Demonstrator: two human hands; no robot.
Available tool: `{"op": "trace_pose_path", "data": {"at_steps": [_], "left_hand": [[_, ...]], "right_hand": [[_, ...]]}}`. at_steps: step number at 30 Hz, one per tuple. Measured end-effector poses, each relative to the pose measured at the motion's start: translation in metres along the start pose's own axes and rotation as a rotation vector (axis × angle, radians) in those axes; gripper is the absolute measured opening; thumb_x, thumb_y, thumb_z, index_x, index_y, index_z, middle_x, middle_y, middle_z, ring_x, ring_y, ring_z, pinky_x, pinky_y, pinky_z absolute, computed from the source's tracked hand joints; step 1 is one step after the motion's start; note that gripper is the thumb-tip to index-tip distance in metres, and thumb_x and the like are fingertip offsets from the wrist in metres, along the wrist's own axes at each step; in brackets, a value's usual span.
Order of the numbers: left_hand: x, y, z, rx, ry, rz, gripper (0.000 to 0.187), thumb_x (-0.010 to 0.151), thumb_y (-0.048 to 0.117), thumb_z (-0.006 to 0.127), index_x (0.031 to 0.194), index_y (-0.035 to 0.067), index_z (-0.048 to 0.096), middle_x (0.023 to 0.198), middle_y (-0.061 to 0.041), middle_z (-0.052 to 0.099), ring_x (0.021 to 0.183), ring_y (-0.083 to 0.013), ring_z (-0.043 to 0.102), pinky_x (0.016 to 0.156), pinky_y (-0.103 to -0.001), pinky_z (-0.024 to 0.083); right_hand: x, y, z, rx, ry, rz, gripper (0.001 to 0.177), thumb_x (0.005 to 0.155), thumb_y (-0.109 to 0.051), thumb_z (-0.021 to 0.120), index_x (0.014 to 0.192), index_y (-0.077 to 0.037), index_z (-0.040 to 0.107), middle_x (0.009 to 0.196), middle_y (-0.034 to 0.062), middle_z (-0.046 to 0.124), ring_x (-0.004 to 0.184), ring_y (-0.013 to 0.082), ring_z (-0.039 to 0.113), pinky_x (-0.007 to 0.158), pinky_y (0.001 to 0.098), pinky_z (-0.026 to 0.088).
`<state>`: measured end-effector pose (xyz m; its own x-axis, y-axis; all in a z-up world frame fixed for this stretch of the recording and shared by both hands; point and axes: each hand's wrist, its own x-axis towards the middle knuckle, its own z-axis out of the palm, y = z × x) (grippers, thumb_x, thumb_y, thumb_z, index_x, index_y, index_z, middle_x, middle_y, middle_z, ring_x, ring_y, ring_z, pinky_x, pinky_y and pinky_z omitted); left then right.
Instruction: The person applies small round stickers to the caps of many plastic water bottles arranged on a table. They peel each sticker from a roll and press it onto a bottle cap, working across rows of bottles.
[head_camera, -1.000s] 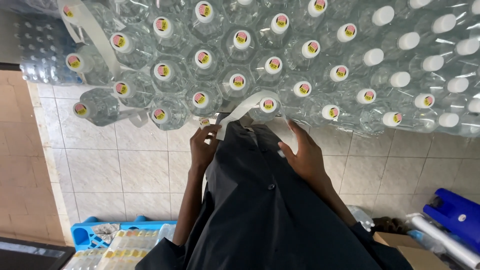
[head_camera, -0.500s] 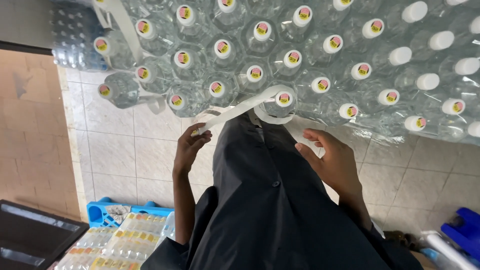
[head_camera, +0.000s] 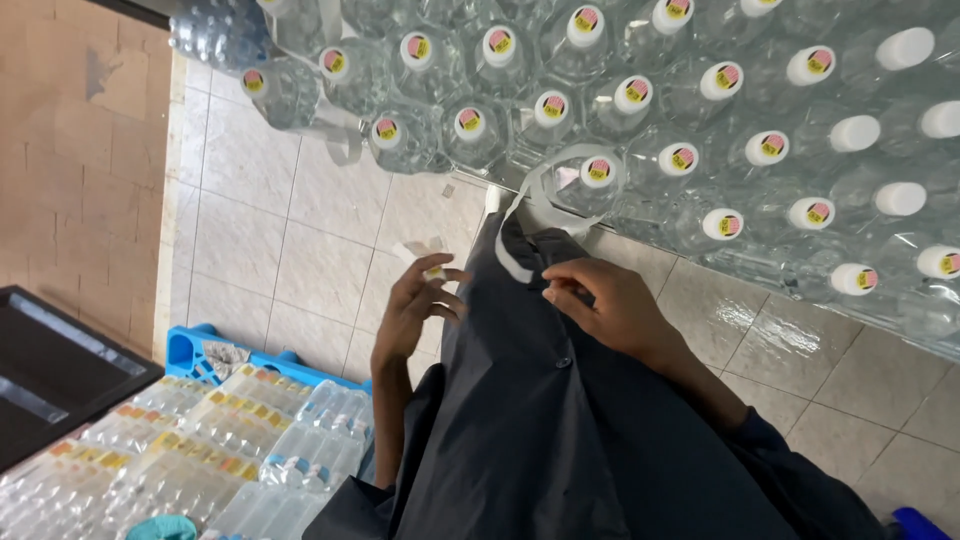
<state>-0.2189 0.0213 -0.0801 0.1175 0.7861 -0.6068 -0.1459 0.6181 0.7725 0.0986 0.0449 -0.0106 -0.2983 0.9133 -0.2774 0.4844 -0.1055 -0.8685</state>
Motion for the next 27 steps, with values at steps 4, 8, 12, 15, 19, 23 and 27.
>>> {"op": "trace_pose_path", "data": {"at_steps": [4, 8, 12, 15, 19, 23, 27], "left_hand": [[-0.015, -0.010, 0.063, -0.266, -0.207, 0.158, 0.042, 0.110, 0.000, 0.053, 0.151, -0.009, 0.052, 0.125, -0.041, 0.072, 0.060, -0.0352, 0.079, 0.044, -0.036, 0.067], [-0.024, 0.003, 0.119, -0.316, -0.197, 0.273, 0.040, 0.106, -0.009, 0.060, 0.145, -0.015, 0.059, 0.080, -0.034, 0.077, 0.052, -0.0369, 0.076, 0.041, -0.035, 0.066], [-0.020, 0.013, 0.158, -0.299, -0.254, 0.290, 0.040, 0.102, -0.010, 0.067, 0.142, -0.012, 0.065, 0.081, -0.033, 0.078, 0.051, -0.0312, 0.076, 0.041, -0.033, 0.066], [-0.013, 0.009, 0.173, -0.214, -0.264, 0.284, 0.041, 0.101, -0.006, 0.071, 0.142, -0.011, 0.066, 0.093, -0.037, 0.078, 0.049, -0.0251, 0.076, 0.040, -0.029, 0.065], [0.003, -0.014, 0.182, -0.211, -0.241, 0.265, 0.035, 0.106, -0.004, 0.065, 0.139, -0.014, 0.066, 0.086, -0.031, 0.077, 0.051, -0.0268, 0.076, 0.041, -0.031, 0.065], [-0.004, 0.006, 0.210, -0.323, -0.324, 0.007, 0.034, 0.110, 0.000, 0.050, 0.139, -0.014, 0.063, 0.115, -0.033, 0.075, 0.060, -0.0242, 0.077, 0.042, -0.028, 0.066], [0.011, -0.027, 0.218, -0.387, -0.450, -0.215, 0.036, 0.107, -0.003, 0.045, 0.135, -0.015, 0.064, 0.111, -0.030, 0.070, 0.057, -0.0221, 0.076, 0.034, -0.024, 0.060]], "right_hand": [[-0.002, 0.014, 0.018, 0.209, -0.109, -0.069, 0.033, 0.102, -0.030, 0.079, 0.127, -0.009, 0.075, 0.119, 0.0165, 0.078, 0.117, 0.0374, 0.074, 0.095, 0.0506, 0.062], [-0.011, 0.024, 0.005, 0.345, 0.001, -0.098, 0.049, 0.089, -0.034, 0.094, 0.122, -0.005, 0.073, 0.125, 0.0198, 0.076, 0.117, 0.0354, 0.073, 0.099, 0.0535, 0.058], [-0.032, 0.070, 0.011, 0.391, 0.111, -0.224, 0.038, 0.087, -0.022, 0.097, 0.110, 0.001, 0.076, 0.117, 0.0209, 0.078, 0.115, 0.0355, 0.075, 0.094, 0.0500, 0.060], [-0.048, 0.077, 0.009, 0.304, 0.346, -0.274, 0.031, 0.088, -0.012, 0.096, 0.101, 0.006, 0.073, 0.105, 0.0228, 0.076, 0.101, 0.0350, 0.078, 0.086, 0.0492, 0.062], [-0.067, 0.067, -0.014, 0.205, 0.470, -0.260, 0.012, 0.097, -0.010, 0.086, 0.101, 0.000, 0.081, 0.102, 0.0160, 0.078, 0.093, 0.0311, 0.078, 0.080, 0.0428, 0.063], [-0.096, 0.089, -0.015, 0.129, 0.648, -0.226, 0.010, 0.100, -0.010, 0.085, 0.102, -0.001, 0.080, 0.094, 0.0131, 0.076, 0.081, 0.0295, 0.076, 0.067, 0.0397, 0.061], [-0.110, 0.068, -0.036, 0.003, 0.704, -0.247, 0.006, 0.098, -0.010, 0.084, 0.099, -0.004, 0.082, 0.096, 0.0111, 0.078, 0.082, 0.0274, 0.077, 0.069, 0.0358, 0.063]]}}
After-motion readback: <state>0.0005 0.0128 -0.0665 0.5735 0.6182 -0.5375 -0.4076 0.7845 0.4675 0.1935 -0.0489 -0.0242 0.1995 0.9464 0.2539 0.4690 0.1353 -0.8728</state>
